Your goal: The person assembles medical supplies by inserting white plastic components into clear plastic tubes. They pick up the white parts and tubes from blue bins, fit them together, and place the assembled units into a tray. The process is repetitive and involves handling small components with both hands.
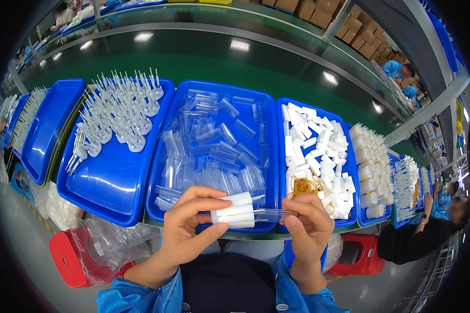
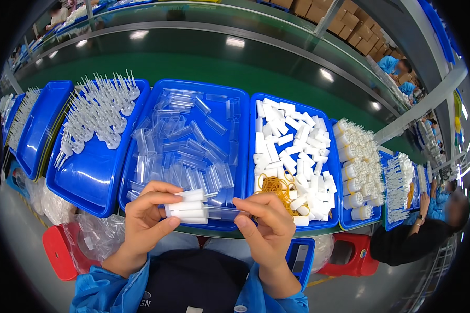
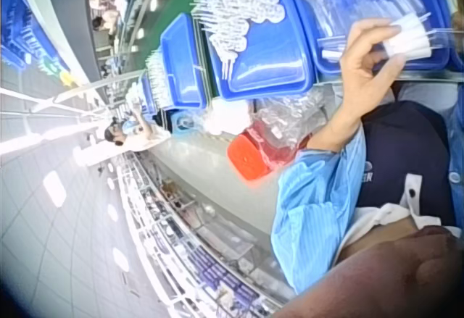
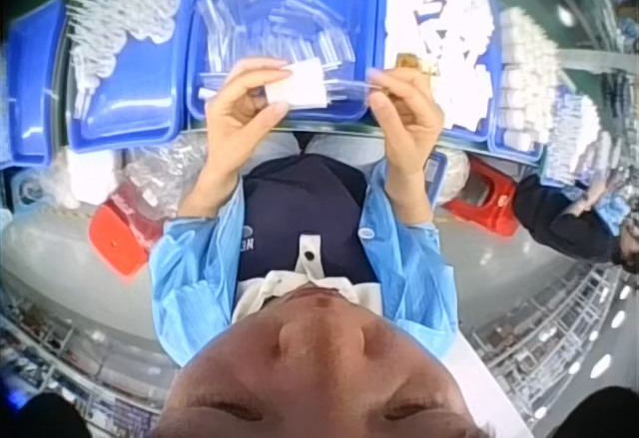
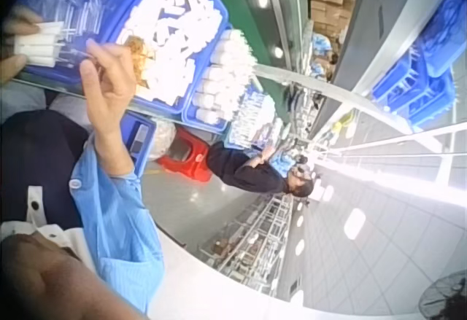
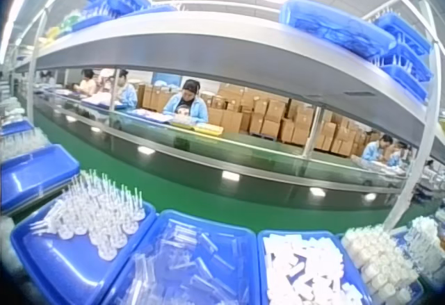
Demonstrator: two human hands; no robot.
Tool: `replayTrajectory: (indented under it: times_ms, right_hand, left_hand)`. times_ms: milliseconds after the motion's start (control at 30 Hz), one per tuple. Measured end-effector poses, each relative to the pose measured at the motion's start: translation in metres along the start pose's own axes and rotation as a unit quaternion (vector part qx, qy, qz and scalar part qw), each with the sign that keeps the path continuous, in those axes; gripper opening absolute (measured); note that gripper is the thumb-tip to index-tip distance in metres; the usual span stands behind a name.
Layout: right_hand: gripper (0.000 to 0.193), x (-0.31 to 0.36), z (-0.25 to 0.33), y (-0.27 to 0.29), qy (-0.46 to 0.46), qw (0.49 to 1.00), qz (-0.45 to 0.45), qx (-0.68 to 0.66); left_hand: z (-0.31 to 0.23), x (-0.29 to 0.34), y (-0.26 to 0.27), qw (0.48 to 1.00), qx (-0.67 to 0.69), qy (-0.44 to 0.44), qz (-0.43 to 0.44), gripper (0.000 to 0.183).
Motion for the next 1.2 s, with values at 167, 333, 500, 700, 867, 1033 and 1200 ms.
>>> replayTrajectory:
  times_ms: [167,333,500,700,867,1033,1200]
  right_hand:
    - [0.023,-0.001,0.006,-0.006,-0.006,1.0,-0.007,-0.005]
    - [0.023,-0.001,0.008,-0.003,-0.014,1.0,0.008,-0.002]
    - [0.022,0.0,0.006,-0.007,-0.002,1.0,0.004,-0.006]
    - [0.018,0.002,0.002,-0.007,0.019,1.0,-0.006,0.004]
    - [0.016,0.003,0.0,-0.006,0.041,0.998,0.013,0.041]
    - [0.016,0.003,0.001,-0.005,0.046,0.998,0.009,0.037]
    - [0.015,0.003,-0.001,-0.004,0.04,0.998,0.015,0.044]
  left_hand:
    - [0.0,-0.001,0.0,1.0,-0.003,0.004,0.004,0.032]
    - [0.001,0.0,-0.002,1.0,-0.001,0.005,0.01,0.033]
    - [-0.001,0.001,-0.004,1.0,-0.009,0.005,0.011,0.034]
    - [-0.005,-0.001,-0.002,0.99,-0.134,-0.029,0.045,0.039]
    - [-0.006,-0.002,0.003,0.976,-0.196,-0.073,0.065,0.035]
    - [-0.009,-0.002,0.003,0.963,-0.238,-0.1,0.075,0.041]
    - [-0.008,-0.001,0.002,0.956,-0.259,-0.113,0.075,0.041]
Point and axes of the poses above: each hand's wrist, its own x-axis away from the middle knuckle, its own y-axis out of the back of the hand, z = x × y, the point moved 2 cm from there along -x, towards the middle knuckle, and after that the axes turned 14 degrees about -x, right-handed, at the moved point
